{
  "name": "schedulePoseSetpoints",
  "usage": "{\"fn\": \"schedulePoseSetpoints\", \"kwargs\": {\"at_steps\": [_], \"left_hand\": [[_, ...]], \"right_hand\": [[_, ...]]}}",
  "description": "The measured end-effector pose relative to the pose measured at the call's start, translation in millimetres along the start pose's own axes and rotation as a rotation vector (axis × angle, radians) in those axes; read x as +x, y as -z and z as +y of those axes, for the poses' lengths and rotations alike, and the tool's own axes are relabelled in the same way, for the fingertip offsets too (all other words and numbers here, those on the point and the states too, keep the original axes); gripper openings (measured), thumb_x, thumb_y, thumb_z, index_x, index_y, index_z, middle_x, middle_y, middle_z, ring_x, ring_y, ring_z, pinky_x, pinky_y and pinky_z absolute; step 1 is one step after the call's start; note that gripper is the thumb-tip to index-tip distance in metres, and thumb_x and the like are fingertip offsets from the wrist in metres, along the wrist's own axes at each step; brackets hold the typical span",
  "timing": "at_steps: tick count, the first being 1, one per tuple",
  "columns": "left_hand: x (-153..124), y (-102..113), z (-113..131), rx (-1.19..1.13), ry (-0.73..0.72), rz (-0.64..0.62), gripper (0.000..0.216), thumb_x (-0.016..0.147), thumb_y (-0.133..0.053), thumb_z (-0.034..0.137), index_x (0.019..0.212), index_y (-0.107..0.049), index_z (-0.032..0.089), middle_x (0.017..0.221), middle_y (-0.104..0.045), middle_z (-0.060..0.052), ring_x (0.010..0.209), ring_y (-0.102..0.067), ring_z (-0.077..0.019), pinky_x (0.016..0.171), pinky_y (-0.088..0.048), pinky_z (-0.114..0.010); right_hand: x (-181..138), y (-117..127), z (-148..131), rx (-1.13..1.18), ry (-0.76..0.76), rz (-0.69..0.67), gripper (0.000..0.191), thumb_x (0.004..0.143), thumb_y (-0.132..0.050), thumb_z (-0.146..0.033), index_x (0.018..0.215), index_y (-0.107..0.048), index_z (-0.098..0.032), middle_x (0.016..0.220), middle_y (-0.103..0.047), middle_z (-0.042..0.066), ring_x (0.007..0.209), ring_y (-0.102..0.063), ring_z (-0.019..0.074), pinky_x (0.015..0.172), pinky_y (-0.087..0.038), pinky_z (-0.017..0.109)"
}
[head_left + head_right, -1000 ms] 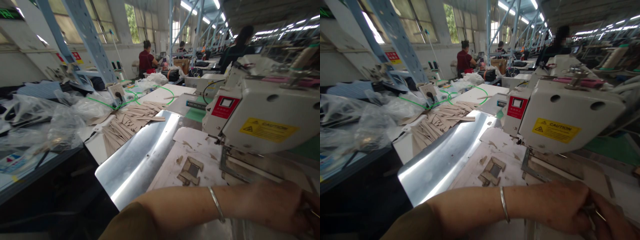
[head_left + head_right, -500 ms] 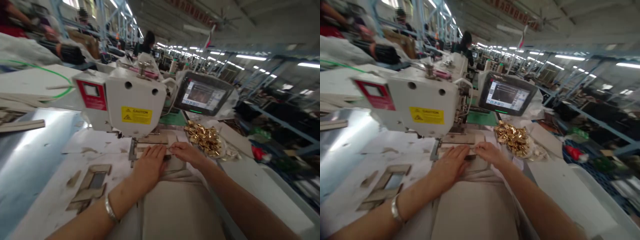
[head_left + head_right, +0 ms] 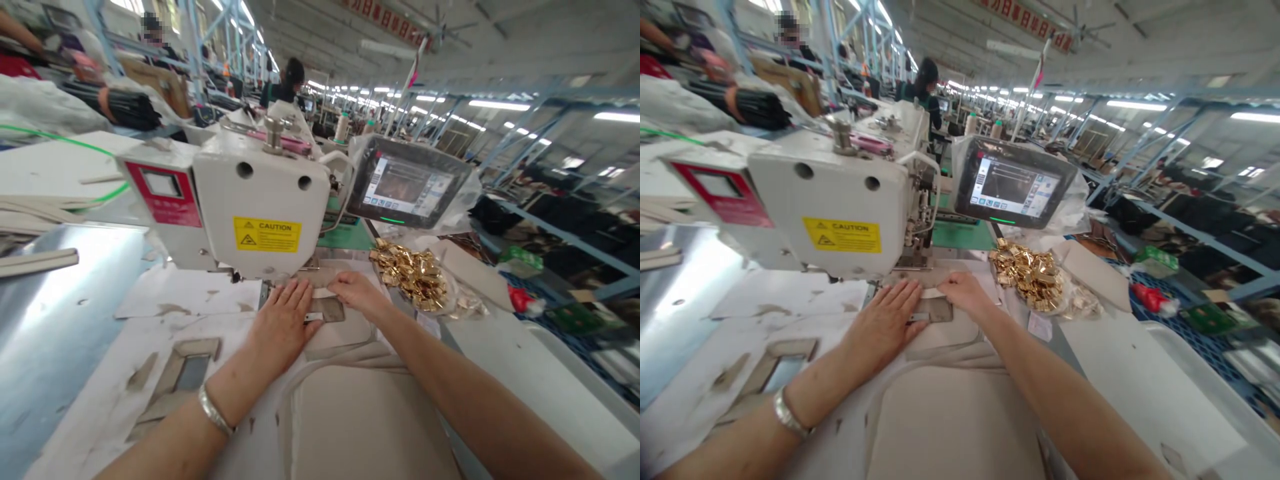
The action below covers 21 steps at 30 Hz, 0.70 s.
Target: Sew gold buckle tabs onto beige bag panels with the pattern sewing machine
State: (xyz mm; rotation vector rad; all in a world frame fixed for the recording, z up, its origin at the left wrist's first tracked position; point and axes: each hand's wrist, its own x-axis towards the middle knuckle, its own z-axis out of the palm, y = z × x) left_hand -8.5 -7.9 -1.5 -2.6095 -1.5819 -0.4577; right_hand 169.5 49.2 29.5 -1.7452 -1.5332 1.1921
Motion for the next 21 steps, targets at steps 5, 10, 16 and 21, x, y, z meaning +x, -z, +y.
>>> {"fn": "schedulePoseSetpoints", "kwargs": {"at_steps": [5, 10, 16, 21], "left_hand": [[-5.5, 3.4, 14.9, 0.057, 0.095, -0.046, 0.063, 0.091, -0.051, 0.043, 0.140, -0.044, 0.005, 0.148, -0.042, -0.017, 0.138, -0.038, -0.0347, 0.113, -0.034, -0.050], [-9.7, 6.6, 27.5, 0.155, 0.210, -0.044, 0.066, 0.088, -0.054, 0.043, 0.139, -0.046, 0.003, 0.145, -0.044, -0.025, 0.134, -0.041, -0.0430, 0.110, -0.035, -0.053], [-11.0, 7.1, 29.7, 0.179, 0.205, 0.007, 0.061, 0.087, -0.055, 0.040, 0.137, -0.050, 0.005, 0.141, -0.050, -0.024, 0.131, -0.045, -0.0429, 0.106, -0.037, -0.055], [-9.7, 11.9, 31.9, 0.133, 0.220, -0.033, 0.061, 0.088, -0.054, 0.039, 0.137, -0.048, 0.003, 0.142, -0.048, -0.026, 0.131, -0.044, -0.0447, 0.106, -0.037, -0.055]], "right_hand": [[4.1, 2.7, 2.8, -0.083, 0.017, -0.014, 0.011, 0.069, -0.059, -0.025, 0.064, -0.055, -0.017, 0.046, -0.043, -0.007, 0.044, -0.036, 0.0066, 0.044, -0.023, 0.018], [7.9, 7.3, -5.5, -0.075, -0.034, -0.083, 0.009, 0.069, -0.057, -0.022, 0.063, -0.052, -0.017, 0.043, -0.040, -0.008, 0.039, -0.029, 0.0050, 0.041, -0.018, 0.019], [15.4, 6.7, -5.6, -0.037, -0.072, -0.115, 0.006, 0.068, -0.056, -0.020, 0.065, -0.051, -0.019, 0.040, -0.035, -0.009, 0.037, -0.025, 0.0047, 0.039, -0.013, 0.020], [19.7, 8.6, -3.5, 0.018, -0.076, -0.155, 0.006, 0.066, -0.056, -0.022, 0.067, -0.051, -0.019, 0.039, -0.032, -0.010, 0.037, -0.022, 0.0049, 0.038, -0.011, 0.020]]}}
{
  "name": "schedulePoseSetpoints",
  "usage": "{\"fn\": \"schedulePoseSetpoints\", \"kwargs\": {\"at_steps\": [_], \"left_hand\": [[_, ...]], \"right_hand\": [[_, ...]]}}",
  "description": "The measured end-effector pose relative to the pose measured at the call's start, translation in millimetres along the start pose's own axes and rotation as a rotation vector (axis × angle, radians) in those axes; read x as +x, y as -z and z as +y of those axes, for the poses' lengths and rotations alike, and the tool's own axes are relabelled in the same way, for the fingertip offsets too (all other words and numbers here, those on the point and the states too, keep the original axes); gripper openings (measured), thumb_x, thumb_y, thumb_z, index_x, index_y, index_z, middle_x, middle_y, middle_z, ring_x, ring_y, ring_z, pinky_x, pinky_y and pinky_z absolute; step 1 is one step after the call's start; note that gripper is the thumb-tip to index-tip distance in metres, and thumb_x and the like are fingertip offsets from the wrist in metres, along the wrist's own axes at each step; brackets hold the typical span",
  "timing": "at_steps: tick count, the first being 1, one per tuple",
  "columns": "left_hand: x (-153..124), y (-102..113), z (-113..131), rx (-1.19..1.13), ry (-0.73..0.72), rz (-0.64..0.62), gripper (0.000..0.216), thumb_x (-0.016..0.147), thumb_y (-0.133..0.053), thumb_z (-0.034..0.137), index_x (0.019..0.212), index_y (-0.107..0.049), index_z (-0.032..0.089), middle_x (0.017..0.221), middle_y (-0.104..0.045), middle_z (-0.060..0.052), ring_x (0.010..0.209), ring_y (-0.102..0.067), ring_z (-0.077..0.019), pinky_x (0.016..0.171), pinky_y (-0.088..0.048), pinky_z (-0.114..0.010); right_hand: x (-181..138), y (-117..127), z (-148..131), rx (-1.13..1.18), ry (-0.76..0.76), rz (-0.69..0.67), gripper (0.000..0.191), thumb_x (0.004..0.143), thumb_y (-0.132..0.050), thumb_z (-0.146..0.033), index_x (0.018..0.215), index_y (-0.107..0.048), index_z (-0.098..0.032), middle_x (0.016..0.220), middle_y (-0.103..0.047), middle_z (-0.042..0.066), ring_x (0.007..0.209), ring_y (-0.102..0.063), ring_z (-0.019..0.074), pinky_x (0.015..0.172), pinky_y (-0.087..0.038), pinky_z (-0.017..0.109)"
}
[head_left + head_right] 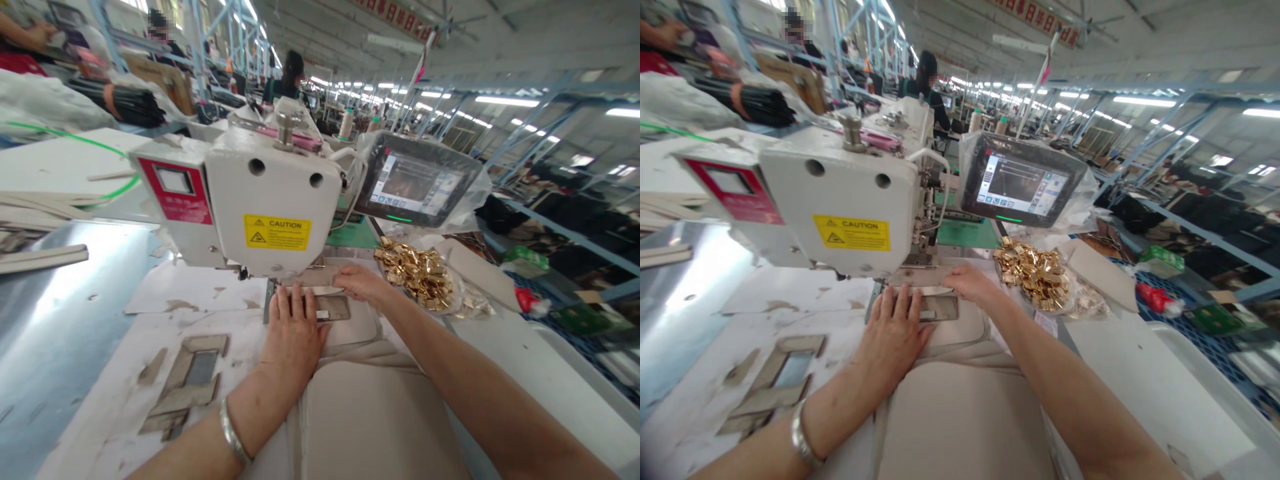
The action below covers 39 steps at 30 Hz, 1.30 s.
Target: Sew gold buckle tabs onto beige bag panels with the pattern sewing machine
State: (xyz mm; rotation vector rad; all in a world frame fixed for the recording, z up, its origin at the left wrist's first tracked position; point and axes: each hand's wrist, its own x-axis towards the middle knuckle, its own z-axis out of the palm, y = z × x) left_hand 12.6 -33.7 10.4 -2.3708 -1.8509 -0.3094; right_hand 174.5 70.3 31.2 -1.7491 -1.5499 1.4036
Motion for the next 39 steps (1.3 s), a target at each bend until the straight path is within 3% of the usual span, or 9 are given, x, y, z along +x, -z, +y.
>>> {"fn": "schedulePoseSetpoints", "kwargs": {"at_steps": [8, 14, 17, 21, 27, 31, 36, 39], "left_hand": [[4.6, 8.2, 1.8, 0.010, 0.041, -0.034, 0.069, 0.084, -0.058, 0.045, 0.134, -0.049, -0.003, 0.136, -0.051, -0.032, 0.125, -0.051, -0.0427, 0.103, -0.039, -0.053], [2.1, -0.8, -2.3, 0.011, 0.000, -0.021, 0.071, 0.086, -0.057, 0.045, 0.135, -0.047, -0.005, 0.139, -0.048, -0.032, 0.129, -0.046, -0.0433, 0.107, -0.036, -0.053], [3.6, -4.9, -10.2, -0.033, -0.062, -0.005, 0.069, 0.087, -0.055, 0.043, 0.135, -0.047, -0.005, 0.140, -0.048, -0.029, 0.131, -0.046, -0.0398, 0.110, -0.036, -0.049], [9.1, -5.8, -18.1, -0.062, -0.133, -0.012, 0.061, 0.089, -0.053, 0.039, 0.133, -0.050, -0.003, 0.138, -0.052, -0.027, 0.129, -0.049, -0.0366, 0.109, -0.038, -0.046], [9.7, -7.4, -17.7, -0.043, -0.152, 0.010, 0.056, 0.090, -0.052, 0.038, 0.134, -0.051, 0.004, 0.138, -0.054, -0.023, 0.127, -0.050, -0.0378, 0.105, -0.042, -0.050], [8.8, -11.6, -21.8, -0.071, -0.208, 0.021, 0.053, 0.092, -0.049, 0.035, 0.135, -0.050, 0.004, 0.141, -0.052, -0.019, 0.130, -0.048, -0.0349, 0.109, -0.039, -0.048], [11.6, -8.3, -24.4, -0.078, -0.241, -0.018, 0.051, 0.093, -0.048, 0.033, 0.134, -0.050, 0.003, 0.140, -0.053, -0.021, 0.128, -0.050, -0.0330, 0.108, -0.040, -0.046], [13.4, -3.7, -22.4, -0.073, -0.243, -0.019, 0.051, 0.092, -0.049, 0.033, 0.132, -0.051, 0.002, 0.137, -0.055, -0.023, 0.126, -0.051, -0.0339, 0.106, -0.042, -0.046]], "right_hand": [[-0.9, 0.5, -2.4, -0.078, 0.013, -0.007, 0.007, 0.069, -0.055, -0.020, 0.065, -0.049, -0.019, 0.038, -0.032, -0.010, 0.035, -0.022, 0.0047, 0.038, -0.013, 0.020], [-6.1, 8.8, 2.0, -0.342, 0.098, 0.098, 0.015, 0.075, -0.066, -0.024, 0.069, -0.056, -0.015, 0.044, -0.046, -0.007, 0.041, -0.040, 0.0056, 0.042, -0.027, 0.017], [-10.3, 14.3, -0.3, -0.433, 0.028, 0.089, 0.025, 0.080, -0.067, -0.029, 0.063, -0.055, -0.015, 0.043, -0.051, -0.005, 0.039, -0.043, 0.0058, 0.042, -0.030, 0.017], [-11.2, 19.8, -8.2, -0.372, -0.087, -0.004, 0.029, 0.084, -0.066, -0.024, 0.059, -0.053, -0.015, 0.042, -0.054, -0.004, 0.035, -0.042, 0.0056, 0.037, -0.030, 0.017], [-10.6, 22.6, -7.5, -0.219, -0.128, -0.059, 0.026, 0.085, -0.067, -0.020, 0.063, -0.053, -0.015, 0.043, -0.056, -0.004, 0.035, -0.043, 0.0040, 0.035, -0.029, 0.014], [-10.9, 20.8, -5.4, -0.265, -0.103, -0.032, 0.029, 0.083, -0.068, -0.018, 0.060, -0.052, -0.014, 0.041, -0.052, -0.006, 0.033, -0.039, 0.0031, 0.034, -0.028, 0.015], [-11.5, 20.3, -11.5, -0.323, -0.140, -0.091, 0.032, 0.086, -0.063, -0.017, 0.057, -0.050, -0.015, 0.043, -0.053, -0.005, 0.033, -0.039, 0.0038, 0.035, -0.028, 0.016], [-13.8, 18.1, -13.5, -0.380, -0.123, -0.055, 0.032, 0.086, -0.063, -0.018, 0.057, -0.050, -0.015, 0.044, -0.053, -0.004, 0.036, -0.042, 0.0049, 0.037, -0.031, 0.017]]}}
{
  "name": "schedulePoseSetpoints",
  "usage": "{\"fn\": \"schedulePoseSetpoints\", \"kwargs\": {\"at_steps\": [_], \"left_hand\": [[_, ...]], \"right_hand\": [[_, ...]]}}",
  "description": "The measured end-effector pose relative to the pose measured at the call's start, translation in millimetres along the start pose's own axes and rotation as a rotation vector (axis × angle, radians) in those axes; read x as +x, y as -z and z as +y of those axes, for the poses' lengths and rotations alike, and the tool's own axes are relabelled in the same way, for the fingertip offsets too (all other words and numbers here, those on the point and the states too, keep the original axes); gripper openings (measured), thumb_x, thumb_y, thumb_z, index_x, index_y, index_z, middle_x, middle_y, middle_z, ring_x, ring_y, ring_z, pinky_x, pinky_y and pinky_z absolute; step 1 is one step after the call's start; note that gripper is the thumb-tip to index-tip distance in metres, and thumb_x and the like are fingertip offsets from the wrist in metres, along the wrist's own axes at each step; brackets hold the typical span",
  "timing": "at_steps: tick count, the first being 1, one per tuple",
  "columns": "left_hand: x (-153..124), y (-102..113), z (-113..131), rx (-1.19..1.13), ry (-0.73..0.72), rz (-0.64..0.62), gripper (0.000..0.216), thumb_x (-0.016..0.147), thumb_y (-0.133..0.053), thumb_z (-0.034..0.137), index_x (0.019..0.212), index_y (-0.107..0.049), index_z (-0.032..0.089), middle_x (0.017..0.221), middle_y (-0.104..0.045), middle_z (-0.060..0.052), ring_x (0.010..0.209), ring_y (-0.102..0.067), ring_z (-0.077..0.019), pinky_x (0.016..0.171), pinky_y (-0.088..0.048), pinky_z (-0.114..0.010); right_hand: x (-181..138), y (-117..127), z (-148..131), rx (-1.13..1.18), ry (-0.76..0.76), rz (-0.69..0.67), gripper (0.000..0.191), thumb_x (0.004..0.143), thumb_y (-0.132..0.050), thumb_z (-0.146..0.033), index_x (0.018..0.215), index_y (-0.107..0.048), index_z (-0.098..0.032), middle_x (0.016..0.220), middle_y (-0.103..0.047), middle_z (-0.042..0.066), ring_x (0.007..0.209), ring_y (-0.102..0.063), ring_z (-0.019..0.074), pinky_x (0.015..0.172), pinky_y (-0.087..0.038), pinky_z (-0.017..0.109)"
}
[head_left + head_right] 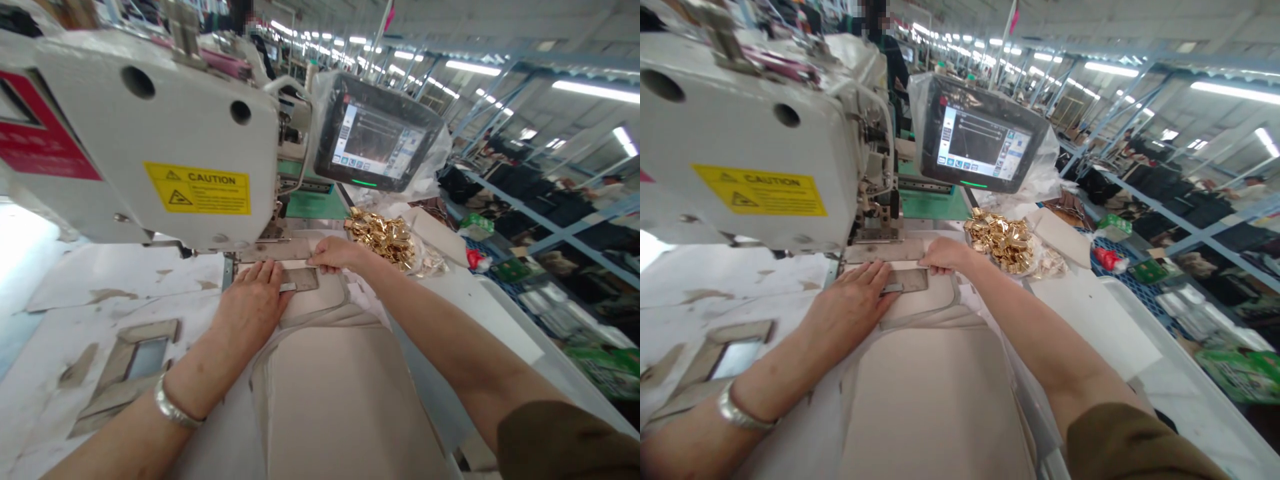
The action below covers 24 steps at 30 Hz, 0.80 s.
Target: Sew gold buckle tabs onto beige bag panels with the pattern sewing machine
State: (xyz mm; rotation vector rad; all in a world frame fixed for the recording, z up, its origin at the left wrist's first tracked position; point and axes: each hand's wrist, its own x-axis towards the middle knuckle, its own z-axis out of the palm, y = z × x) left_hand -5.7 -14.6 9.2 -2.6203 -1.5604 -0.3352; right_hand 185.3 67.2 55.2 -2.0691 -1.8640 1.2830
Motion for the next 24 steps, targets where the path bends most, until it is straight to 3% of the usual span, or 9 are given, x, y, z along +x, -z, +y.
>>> {"fn": "schedulePoseSetpoints", "kwargs": {"at_steps": [4, 7, 9, 13, 16, 24], "left_hand": [[1.3, 3.3, 1.7, -0.014, 0.005, 0.001, 0.048, 0.092, -0.049, 0.032, 0.128, -0.053, 0.001, 0.133, -0.058, -0.023, 0.122, -0.054, -0.0340, 0.103, -0.044, -0.046], [1.0, 4.0, 2.1, -0.025, 0.010, 0.003, 0.048, 0.092, -0.049, 0.033, 0.128, -0.053, 0.002, 0.133, -0.057, -0.022, 0.123, -0.054, -0.0338, 0.104, -0.044, -0.046], [0.6, 4.3, 2.2, -0.021, 0.011, -0.001, 0.049, 0.092, -0.049, 0.034, 0.129, -0.052, 0.002, 0.134, -0.056, -0.023, 0.123, -0.053, -0.0339, 0.104, -0.043, -0.046], [0.0, 5.0, 2.4, -0.021, 0.003, -0.019, 0.048, 0.092, -0.048, 0.033, 0.129, -0.052, 0.002, 0.134, -0.056, -0.023, 0.123, -0.053, -0.0338, 0.104, -0.043, -0.046], [-0.2, 4.6, 2.7, -0.025, 0.001, -0.010, 0.049, 0.092, -0.048, 0.032, 0.130, -0.052, 0.002, 0.135, -0.056, -0.023, 0.125, -0.053, -0.0339, 0.105, -0.043, -0.046], [-0.4, 1.8, 2.0, -0.048, 0.020, 0.014, 0.051, 0.090, -0.050, 0.031, 0.130, -0.052, 0.000, 0.135, -0.056, -0.025, 0.126, -0.052, -0.0355, 0.106, -0.042, -0.048]], "right_hand": [[-6.7, -1.9, -2.2, -0.155, 0.033, 0.099, 0.029, 0.085, -0.064, -0.022, 0.059, -0.053, -0.015, 0.048, -0.054, -0.004, 0.041, -0.047, 0.0069, 0.043, -0.037, 0.018], [-13.1, 0.2, -4.9, -0.246, 0.168, 0.240, 0.025, 0.080, -0.070, -0.021, 0.061, -0.056, -0.015, 0.054, -0.058, -0.002, 0.055, -0.058, 0.0107, 0.055, -0.045, 0.019], [-15.9, 1.4, -5.8, -0.119, 0.211, 0.258, 0.025, 0.080, -0.071, -0.018, 0.060, -0.055, -0.015, 0.055, -0.060, -0.001, 0.060, -0.062, 0.0118, 0.061, -0.049, 0.020], [-15.6, 0.1, -0.9, 0.426, 0.079, 0.079, 0.028, 0.084, -0.064, -0.008, 0.060, -0.051, -0.014, 0.051, -0.059, -0.001, 0.053, -0.061, 0.0094, 0.062, -0.055, 0.021], [-13.2, -1.2, 6.1, 0.682, 0.025, -0.015, 0.028, 0.081, -0.066, -0.002, 0.062, -0.050, -0.013, 0.052, -0.059, -0.001, 0.053, -0.062, 0.0097, 0.061, -0.057, 0.022], [-11.0, -4.8, 9.8, 0.788, -0.041, 0.030, 0.028, 0.081, -0.065, 0.004, 0.062, -0.051, -0.011, 0.052, -0.058, -0.001, 0.047, -0.057, 0.0084, 0.054, -0.055, 0.021]]}}
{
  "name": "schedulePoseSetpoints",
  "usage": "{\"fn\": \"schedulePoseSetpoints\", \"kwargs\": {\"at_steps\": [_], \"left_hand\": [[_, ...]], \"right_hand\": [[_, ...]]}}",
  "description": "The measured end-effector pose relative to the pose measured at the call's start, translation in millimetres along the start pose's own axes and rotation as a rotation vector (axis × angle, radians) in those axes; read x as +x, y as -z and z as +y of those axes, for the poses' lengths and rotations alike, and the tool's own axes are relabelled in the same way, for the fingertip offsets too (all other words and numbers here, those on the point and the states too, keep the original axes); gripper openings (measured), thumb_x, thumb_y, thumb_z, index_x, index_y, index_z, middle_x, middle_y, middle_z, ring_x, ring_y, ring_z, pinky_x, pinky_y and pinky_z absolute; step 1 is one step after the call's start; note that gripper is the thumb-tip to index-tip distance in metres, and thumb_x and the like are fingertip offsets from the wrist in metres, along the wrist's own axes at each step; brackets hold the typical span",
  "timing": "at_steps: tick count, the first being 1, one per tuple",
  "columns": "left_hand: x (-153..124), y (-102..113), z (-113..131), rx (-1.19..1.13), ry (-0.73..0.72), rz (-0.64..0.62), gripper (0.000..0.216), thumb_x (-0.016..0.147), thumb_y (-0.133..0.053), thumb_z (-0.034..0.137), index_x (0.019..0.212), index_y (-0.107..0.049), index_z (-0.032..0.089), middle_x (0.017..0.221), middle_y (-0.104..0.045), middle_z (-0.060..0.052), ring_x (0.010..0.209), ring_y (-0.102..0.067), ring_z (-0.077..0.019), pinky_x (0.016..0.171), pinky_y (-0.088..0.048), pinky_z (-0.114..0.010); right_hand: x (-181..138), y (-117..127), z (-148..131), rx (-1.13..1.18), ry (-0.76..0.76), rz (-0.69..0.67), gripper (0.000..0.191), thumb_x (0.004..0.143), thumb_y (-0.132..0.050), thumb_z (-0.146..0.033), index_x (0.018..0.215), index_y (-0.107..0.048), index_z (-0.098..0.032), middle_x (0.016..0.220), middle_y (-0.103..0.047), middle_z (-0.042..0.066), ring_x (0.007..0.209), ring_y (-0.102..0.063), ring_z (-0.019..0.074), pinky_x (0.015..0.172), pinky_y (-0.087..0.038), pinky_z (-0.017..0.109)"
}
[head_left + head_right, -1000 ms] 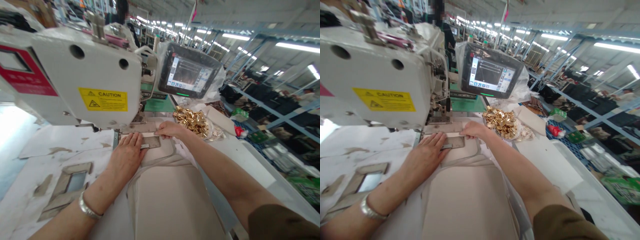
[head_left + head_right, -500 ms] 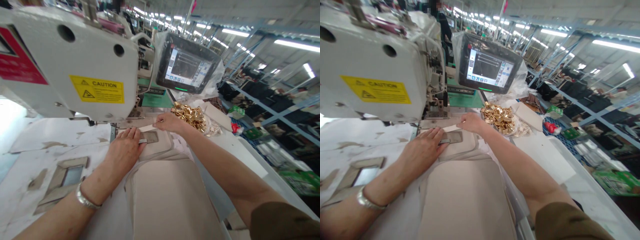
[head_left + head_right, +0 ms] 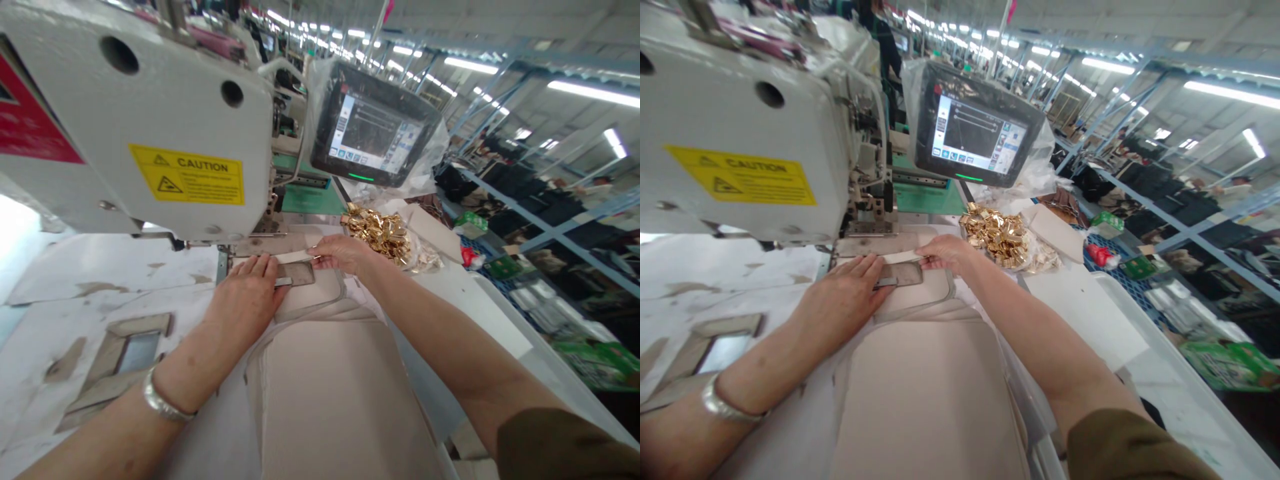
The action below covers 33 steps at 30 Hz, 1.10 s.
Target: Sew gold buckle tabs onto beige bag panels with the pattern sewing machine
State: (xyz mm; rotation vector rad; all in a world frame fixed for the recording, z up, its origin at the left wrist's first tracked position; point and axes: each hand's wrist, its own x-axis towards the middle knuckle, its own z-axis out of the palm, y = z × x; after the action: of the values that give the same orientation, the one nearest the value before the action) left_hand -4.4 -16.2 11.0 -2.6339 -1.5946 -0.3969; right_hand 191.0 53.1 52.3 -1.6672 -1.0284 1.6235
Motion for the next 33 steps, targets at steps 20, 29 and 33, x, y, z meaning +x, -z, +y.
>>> {"fn": "schedulePoseSetpoints", "kwargs": {"at_steps": [20, 29, 33], "left_hand": [[8.8, -7.7, 1.8, -0.048, -0.181, 0.054, 0.039, 0.091, -0.046, 0.018, 0.127, -0.055, 0.008, 0.131, -0.061, -0.018, 0.121, -0.058, -0.0252, 0.105, -0.046, -0.040], [24.5, -10.4, 31.2, -0.053, -0.102, 0.058, 0.036, 0.090, -0.050, 0.024, 0.122, -0.056, 0.008, 0.123, -0.064, -0.018, 0.116, -0.060, -0.0243, 0.100, -0.047, -0.038], [3.2, 1.8, 14.3, 0.013, 0.012, 0.063, 0.039, 0.089, -0.055, 0.029, 0.120, -0.056, 0.005, 0.122, -0.063, -0.022, 0.114, -0.061, -0.0291, 0.097, -0.049, -0.043]], "right_hand": [[7.3, -0.4, 1.2, -0.466, -0.064, -0.014, 0.018, 0.089, -0.060, -0.014, 0.074, -0.050, -0.015, 0.046, -0.058, -0.003, 0.035, -0.053, 0.0085, 0.045, -0.048, 0.018], [8.4, 2.3, 10.3, -0.421, 0.006, -0.014, 0.016, 0.089, -0.057, -0.012, 0.074, -0.051, -0.015, 0.048, -0.060, -0.002, 0.037, -0.056, 0.0104, 0.043, -0.047, 0.018], [9.9, 3.5, 11.5, -0.413, 0.012, -0.011, 0.017, 0.086, -0.059, -0.011, 0.071, -0.052, -0.015, 0.049, -0.060, -0.001, 0.037, -0.056, 0.0107, 0.041, -0.046, 0.018]]}}
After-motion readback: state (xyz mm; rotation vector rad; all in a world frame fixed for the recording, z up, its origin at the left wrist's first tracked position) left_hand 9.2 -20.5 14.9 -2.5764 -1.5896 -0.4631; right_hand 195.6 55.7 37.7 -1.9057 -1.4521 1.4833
